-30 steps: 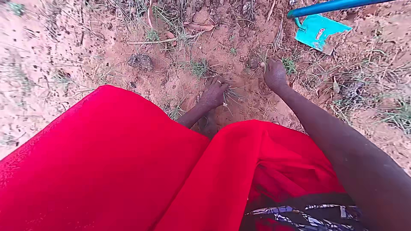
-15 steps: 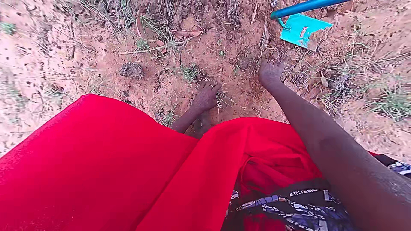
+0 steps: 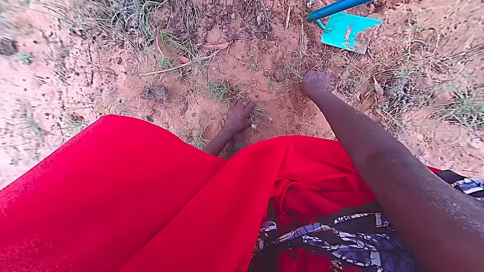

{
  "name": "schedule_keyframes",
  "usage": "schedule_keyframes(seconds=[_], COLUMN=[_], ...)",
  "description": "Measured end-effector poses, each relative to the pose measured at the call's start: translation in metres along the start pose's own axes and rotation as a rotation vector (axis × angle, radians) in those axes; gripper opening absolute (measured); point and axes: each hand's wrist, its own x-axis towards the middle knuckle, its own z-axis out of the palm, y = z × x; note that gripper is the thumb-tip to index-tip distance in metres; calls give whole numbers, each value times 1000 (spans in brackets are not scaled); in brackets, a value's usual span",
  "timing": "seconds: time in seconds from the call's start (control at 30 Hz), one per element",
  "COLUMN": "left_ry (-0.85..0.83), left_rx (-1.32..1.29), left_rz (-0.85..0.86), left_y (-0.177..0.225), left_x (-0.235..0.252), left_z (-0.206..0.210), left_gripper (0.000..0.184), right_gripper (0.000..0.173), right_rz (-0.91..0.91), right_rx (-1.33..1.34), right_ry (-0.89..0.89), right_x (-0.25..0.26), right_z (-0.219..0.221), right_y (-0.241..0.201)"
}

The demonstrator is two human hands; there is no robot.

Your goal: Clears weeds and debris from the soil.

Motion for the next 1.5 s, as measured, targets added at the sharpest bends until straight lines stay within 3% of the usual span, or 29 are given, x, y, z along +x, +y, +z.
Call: schedule_keyframes(seconds=[0.13, 0.27, 0.53, 0.6, 0.73, 0.9, 1.07, 1.27, 1.4, 1.5], left_ry=[1, 2, 1, -49, -44, -24, -10, -10, -7, -13], left_rx=[-37, -43, -61, -51, -49, -67, -100, -78, -85, -79], left_rz=[2, 5, -3, -38, -29, -4, 5, 4, 3, -2], left_y=[1, 0, 1, 4, 0, 1, 1, 0, 2, 1], left_x=[0, 1, 3, 1, 2, -3, -6, -4, -3, -3], left_z=[-2, -3, -5, -8, -2, -4, -5, -2, -5, -4], left_gripper=[39, 36, 36, 37, 33, 34, 32, 32, 33, 33], right_gripper=[50, 40, 33, 36, 38, 33, 42, 51, 35, 43], right_rz=[-155, -263, -580, -555, -411, -453, -295, -40, -73, -106], right_rx=[26, 55, -219, -168, -37, -112, -168, -56, -53, 100], right_ry=[-126, -128, -389, -299, 69, 198, 177, 77, -20, -45], right_x=[21, 25, -117, -107, -35, 19, 34, 29, 33, 50], right_z=[-12, 2, 60, 57, 21, -2, -2, -12, -28, -30], right_y=[21, 25, -14, -7, 25, 40, 27, 13, 14, 30])
